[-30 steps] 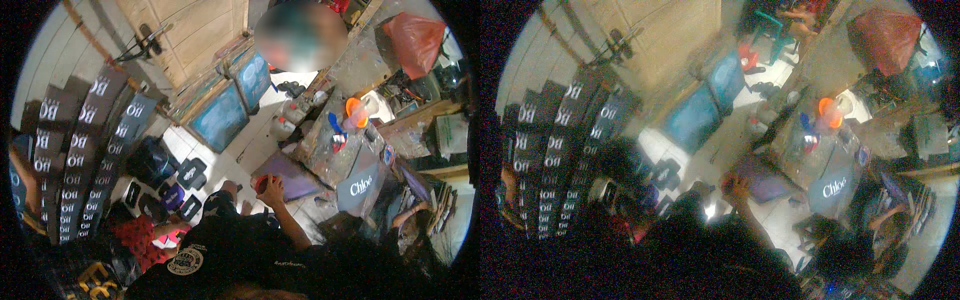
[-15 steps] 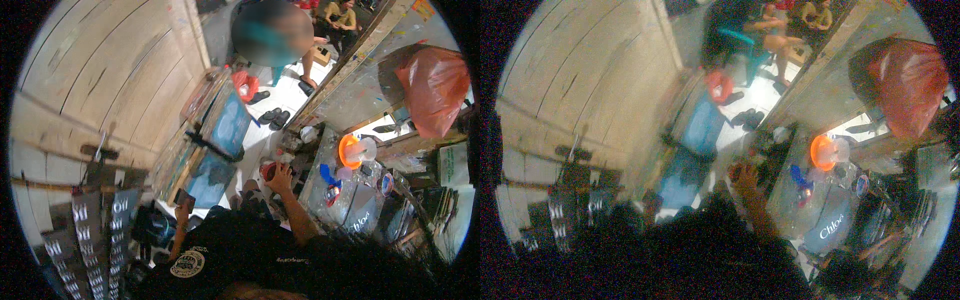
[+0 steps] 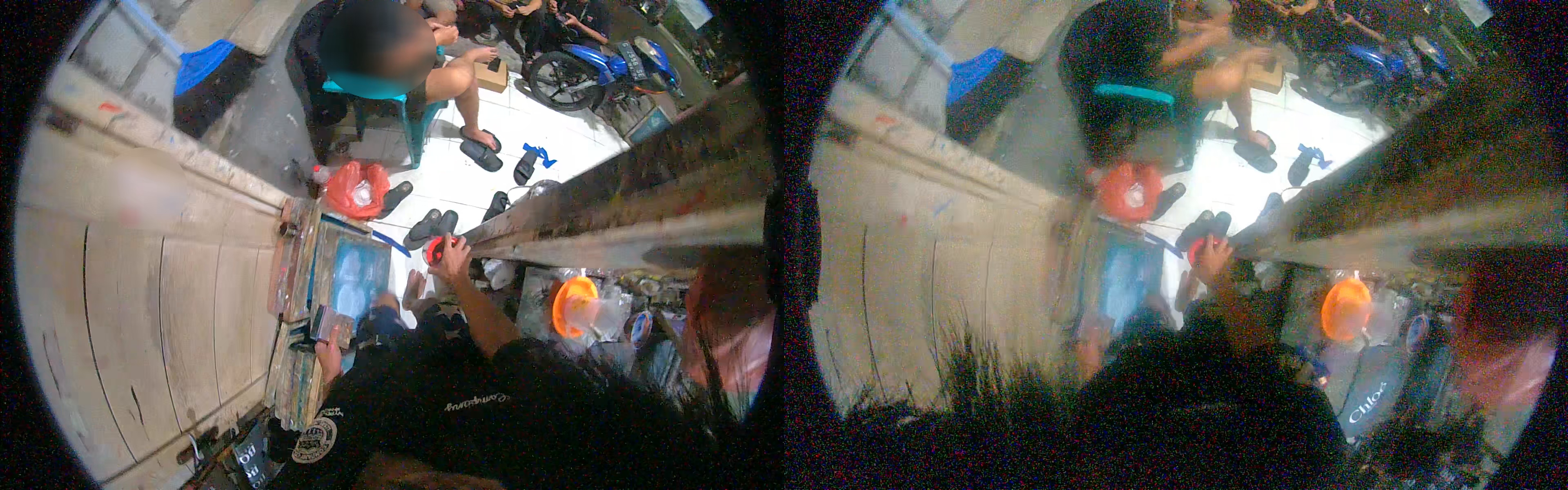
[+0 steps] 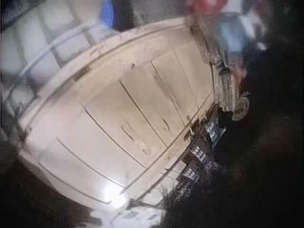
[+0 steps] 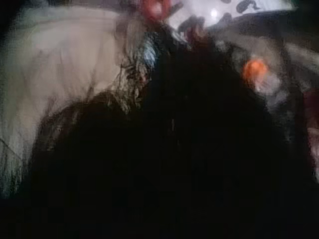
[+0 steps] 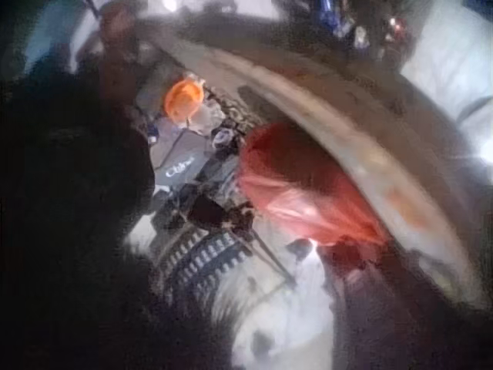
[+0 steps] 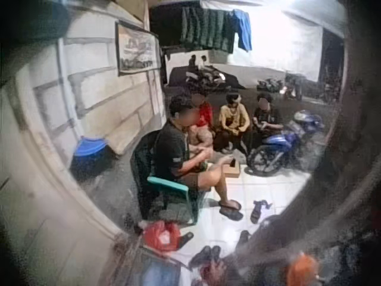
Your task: The person prepares a screen printing station by applying tape to a screen frame, adding ink from a container with a spatula, and cleaning the printing surface with a cloth.
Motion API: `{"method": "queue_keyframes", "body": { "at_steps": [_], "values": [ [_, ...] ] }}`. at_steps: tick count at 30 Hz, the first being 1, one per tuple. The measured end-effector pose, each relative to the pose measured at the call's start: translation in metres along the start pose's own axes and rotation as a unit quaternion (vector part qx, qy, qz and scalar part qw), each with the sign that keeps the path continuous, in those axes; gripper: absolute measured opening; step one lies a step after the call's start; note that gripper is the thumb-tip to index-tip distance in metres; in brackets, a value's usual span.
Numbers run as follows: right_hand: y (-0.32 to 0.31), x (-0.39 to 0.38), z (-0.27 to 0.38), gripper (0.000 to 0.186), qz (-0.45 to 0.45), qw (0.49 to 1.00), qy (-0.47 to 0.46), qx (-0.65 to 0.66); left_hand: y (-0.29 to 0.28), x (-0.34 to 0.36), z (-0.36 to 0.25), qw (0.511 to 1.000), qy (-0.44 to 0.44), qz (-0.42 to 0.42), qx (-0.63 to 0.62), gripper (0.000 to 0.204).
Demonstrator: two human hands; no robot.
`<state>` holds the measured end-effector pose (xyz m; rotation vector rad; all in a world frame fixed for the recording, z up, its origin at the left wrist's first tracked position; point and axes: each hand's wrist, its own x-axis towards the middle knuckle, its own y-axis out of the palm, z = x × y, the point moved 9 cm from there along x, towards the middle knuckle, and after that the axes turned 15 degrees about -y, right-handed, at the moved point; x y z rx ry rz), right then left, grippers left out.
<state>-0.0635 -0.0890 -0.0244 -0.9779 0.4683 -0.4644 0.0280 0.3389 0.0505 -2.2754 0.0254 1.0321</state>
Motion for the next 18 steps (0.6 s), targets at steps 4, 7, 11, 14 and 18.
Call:
{"method": "queue_keyframes", "body": {
  "at_steps": [4,7,11,14,18],
  "values": [
    [-0.037,0.069,-0.026,0.109,-0.008,0.996,0.084,-0.031,0.042,-0.016,-0.132,0.992,0.064,0.018,0.104,0.039],
    [-0.063,0.115,-0.045,0.111,-0.017,0.992,0.123,0.008,0.078,-0.014,-0.209,0.99,0.104,0.051,0.077,0.036],
    [-0.081,0.166,-0.091,0.112,-0.051,0.972,0.228,0.033,0.154,0.035,-0.289,0.957,0.186,0.223,-0.017,0.035],
    [-0.097,0.192,-0.134,0.112,-0.073,0.949,0.299,0.063,0.218,0.041,-0.37,0.936,0.202,0.273,0.092,0.033],
    [-0.124,0.199,-0.181,0.107,-0.129,0.919,0.371,0.046,0.307,0.03,-0.461,0.893,0.229,0.295,0.25,0.038]
  ]
}}
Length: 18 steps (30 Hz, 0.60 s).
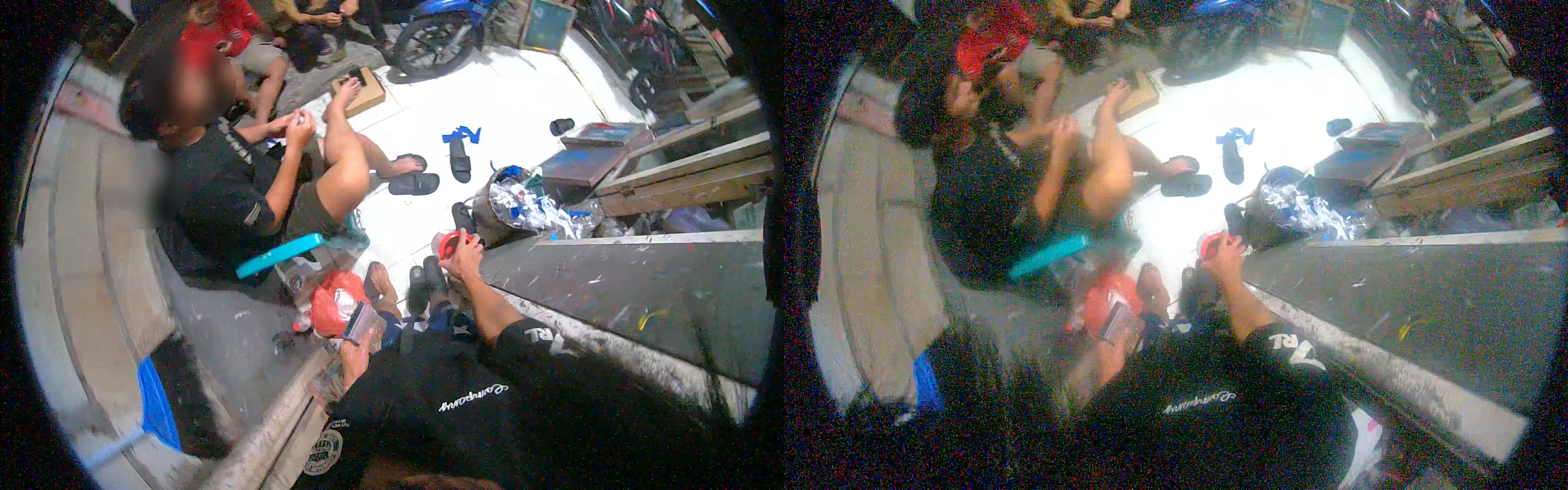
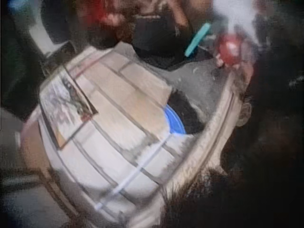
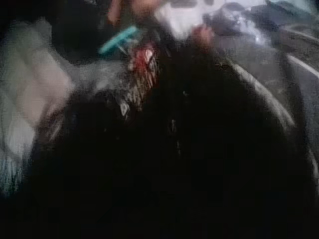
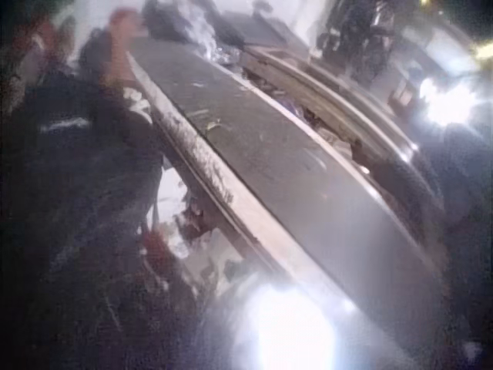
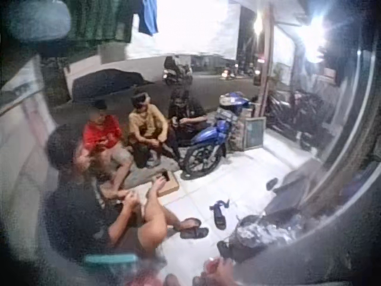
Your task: The person prepares a screen printing station by applying tape to a screen frame, adding ink from a container with a spatula, and cleaning the printing surface with a cloth.
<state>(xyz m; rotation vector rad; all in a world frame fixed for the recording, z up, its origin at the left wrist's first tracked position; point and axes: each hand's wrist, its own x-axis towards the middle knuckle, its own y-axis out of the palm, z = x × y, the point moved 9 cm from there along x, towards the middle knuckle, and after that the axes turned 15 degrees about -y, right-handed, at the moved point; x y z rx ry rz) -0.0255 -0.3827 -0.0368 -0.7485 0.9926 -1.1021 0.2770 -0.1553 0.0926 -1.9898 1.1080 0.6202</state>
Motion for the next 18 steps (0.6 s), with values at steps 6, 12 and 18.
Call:
{"method": "queue_keyframes", "body": {
  "at_steps": [6,12,18],
  "values": [
    [-0.074,0.05,-0.035,0.114,-0.084,0.99,0.108,0.025,0.032,0.055,-0.137,0.982,0.131,0.044,0.131,0.044],
    [-0.118,0.093,-0.086,0.119,-0.106,0.977,0.176,0.055,0.099,0.08,-0.248,0.959,0.062,0.106,0.256,0.046],
    [-0.153,0.176,-0.132,0.107,-0.076,0.976,0.198,0.054,0.194,0.177,-0.317,0.952,-0.017,0.123,0.281,0.042]
  ]
}}
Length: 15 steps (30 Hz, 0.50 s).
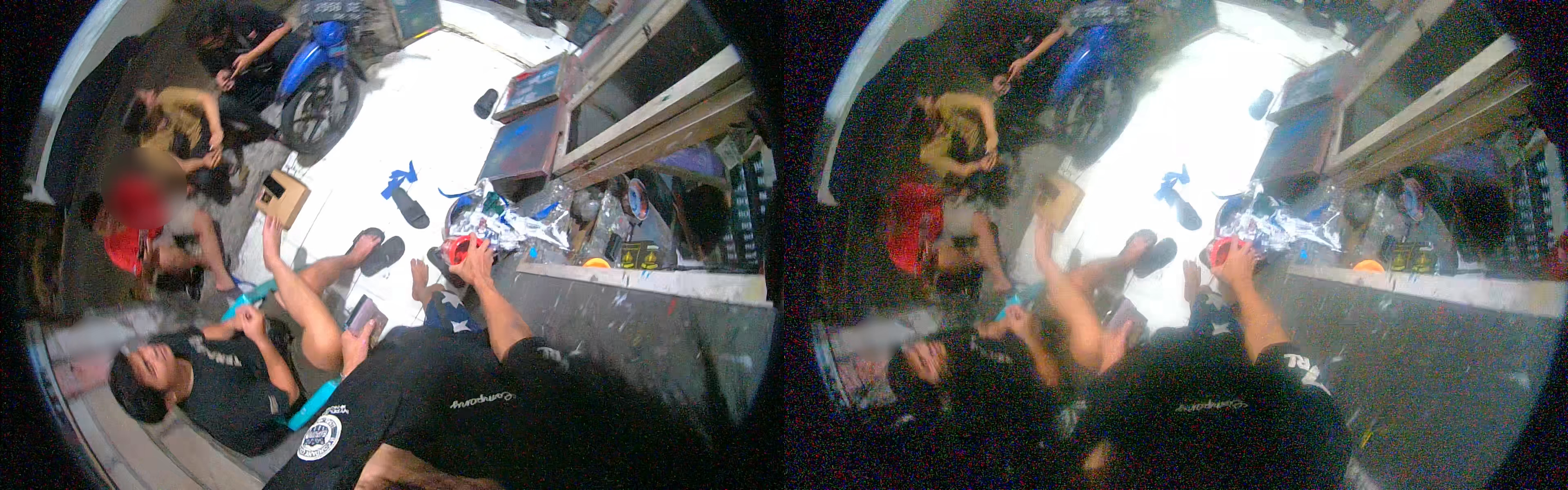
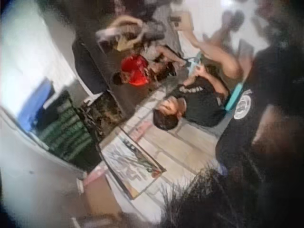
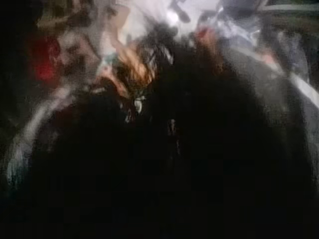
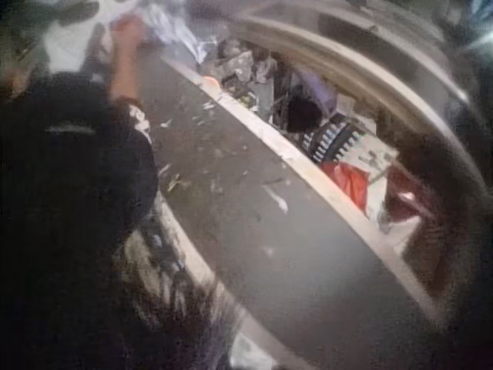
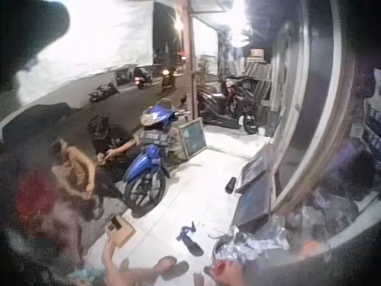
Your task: The person prepares a screen printing station by applying tape to a screen frame, adding ink from a container with a spatula, and cleaning the printing surface with a cloth.
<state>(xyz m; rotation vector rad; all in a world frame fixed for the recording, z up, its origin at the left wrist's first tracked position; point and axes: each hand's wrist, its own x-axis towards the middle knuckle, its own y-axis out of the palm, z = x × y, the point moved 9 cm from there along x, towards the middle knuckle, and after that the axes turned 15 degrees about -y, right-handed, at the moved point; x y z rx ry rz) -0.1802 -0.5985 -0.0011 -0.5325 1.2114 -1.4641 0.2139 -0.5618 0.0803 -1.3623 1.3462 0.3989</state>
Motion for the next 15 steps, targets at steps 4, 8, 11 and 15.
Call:
{"method": "queue_keyframes", "body": {
  "at_steps": [4,8,11,15],
  "values": [
    [-0.052,0.064,0.0,0.109,-0.049,0.999,0.011,0.014,0.005,0.046,-0.126,0.995,0.094,0.024,0.025,0.039],
    [-0.097,0.131,-0.032,0.11,-0.046,0.998,0.038,0.036,0.033,0.053,-0.259,0.979,0.178,0.008,0.096,0.043],
    [-0.124,0.203,-0.043,0.095,-0.02,0.995,0.086,0.047,0.047,0.123,-0.331,0.981,0.191,0.037,0.003,0.052],
    [-0.143,0.309,-0.092,0.092,-0.04,0.992,0.109,0.052,0.088,0.18,-0.453,0.985,0.158,0.065,-0.003,0.054]
  ]
}}
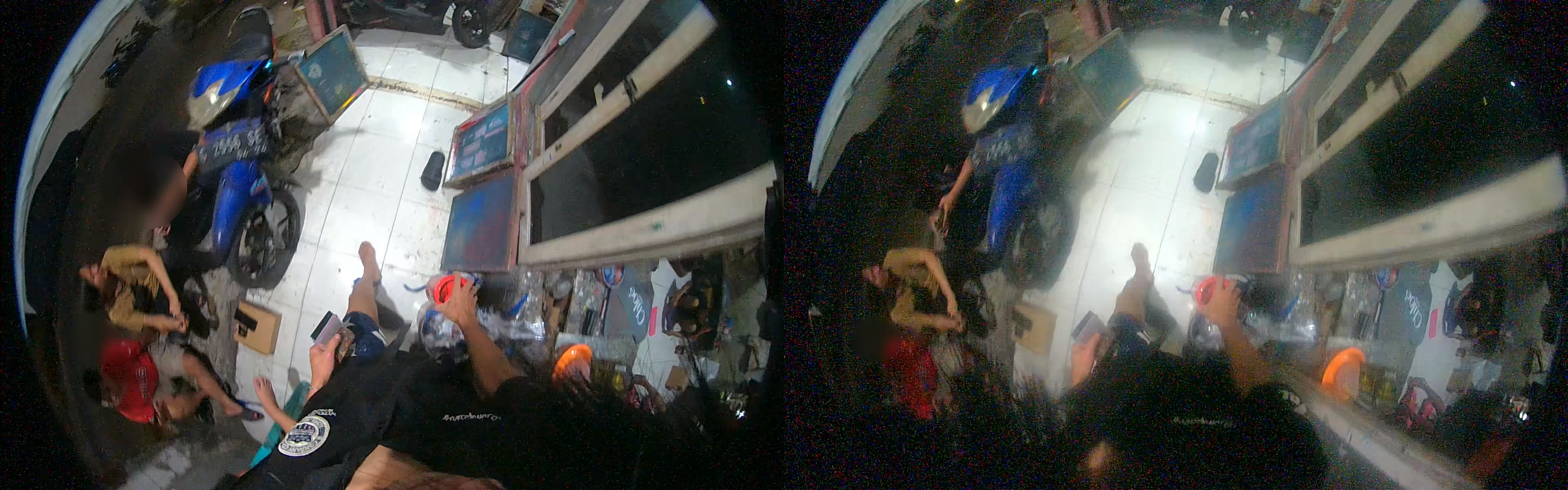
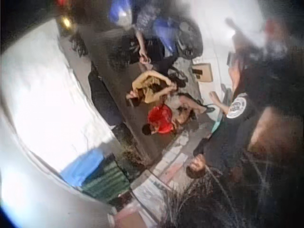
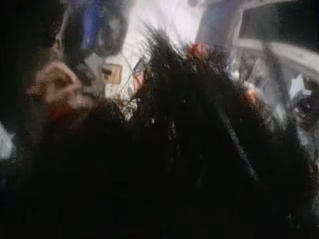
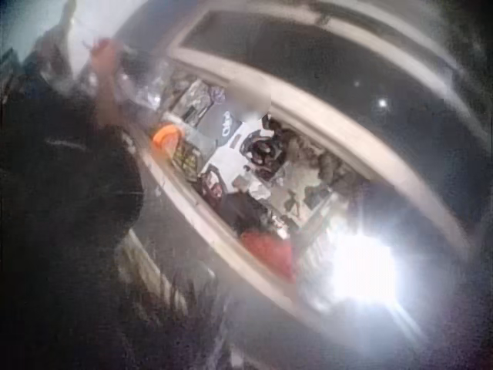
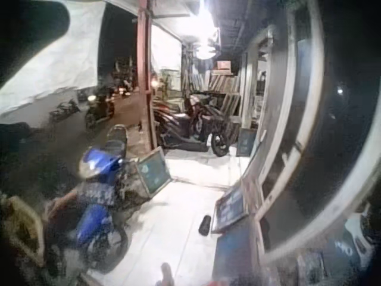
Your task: The person prepares a screen printing station by applying tape to a screen frame, adding ink from a container with a spatula, and cleaning the printing surface with a cloth.
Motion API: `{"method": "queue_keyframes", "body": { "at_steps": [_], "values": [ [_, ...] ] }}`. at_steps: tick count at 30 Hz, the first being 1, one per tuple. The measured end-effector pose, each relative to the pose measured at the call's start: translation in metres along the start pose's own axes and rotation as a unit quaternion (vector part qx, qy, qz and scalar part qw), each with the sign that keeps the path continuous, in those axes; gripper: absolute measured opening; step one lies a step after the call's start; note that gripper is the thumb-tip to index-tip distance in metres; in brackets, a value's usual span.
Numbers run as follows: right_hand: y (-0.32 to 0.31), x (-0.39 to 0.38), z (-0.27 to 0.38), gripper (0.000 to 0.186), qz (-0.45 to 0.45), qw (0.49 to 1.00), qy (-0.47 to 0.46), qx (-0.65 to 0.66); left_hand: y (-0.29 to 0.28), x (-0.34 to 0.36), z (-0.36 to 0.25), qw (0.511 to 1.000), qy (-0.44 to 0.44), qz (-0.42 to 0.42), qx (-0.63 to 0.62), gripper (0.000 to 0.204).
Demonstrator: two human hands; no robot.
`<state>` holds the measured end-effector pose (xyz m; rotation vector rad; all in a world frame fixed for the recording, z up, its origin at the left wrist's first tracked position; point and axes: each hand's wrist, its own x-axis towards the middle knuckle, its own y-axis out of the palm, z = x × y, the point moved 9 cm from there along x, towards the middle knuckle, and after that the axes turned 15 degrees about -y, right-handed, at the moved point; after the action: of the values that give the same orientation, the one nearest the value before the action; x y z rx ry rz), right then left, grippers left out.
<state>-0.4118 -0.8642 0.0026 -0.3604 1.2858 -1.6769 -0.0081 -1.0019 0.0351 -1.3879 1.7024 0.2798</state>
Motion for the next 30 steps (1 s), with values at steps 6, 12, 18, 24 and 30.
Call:
{"method": "queue_keyframes", "body": {
  "at_steps": [6,12,18,24,30],
  "values": [
    [-0.048,0.173,-0.024,0.115,-0.023,0.997,0.053,-0.047,0.063,0.142,-0.209,0.993,0.098,-0.007,0.063,0.047],
    [-0.16,0.31,-0.027,0.116,-0.043,0.989,0.14,0.027,0.14,0.186,-0.459,0.989,0.118,0.069,0.056,0.04],
    [-0.244,0.483,-0.063,0.116,-0.102,0.982,0.149,0.063,0.279,0.273,-0.64,0.979,0.126,0.156,0.035,0.031],
    [-0.349,0.666,-0.113,0.118,-0.098,0.976,0.171,0.095,0.379,0.451,-0.767,0.98,0.167,0.106,0.001,0.045],
    [-0.464,0.835,-0.169,0.115,-0.109,0.978,0.156,0.091,0.422,0.605,-0.837,0.994,0.03,0.005,0.107,0.045]
  ]
}}
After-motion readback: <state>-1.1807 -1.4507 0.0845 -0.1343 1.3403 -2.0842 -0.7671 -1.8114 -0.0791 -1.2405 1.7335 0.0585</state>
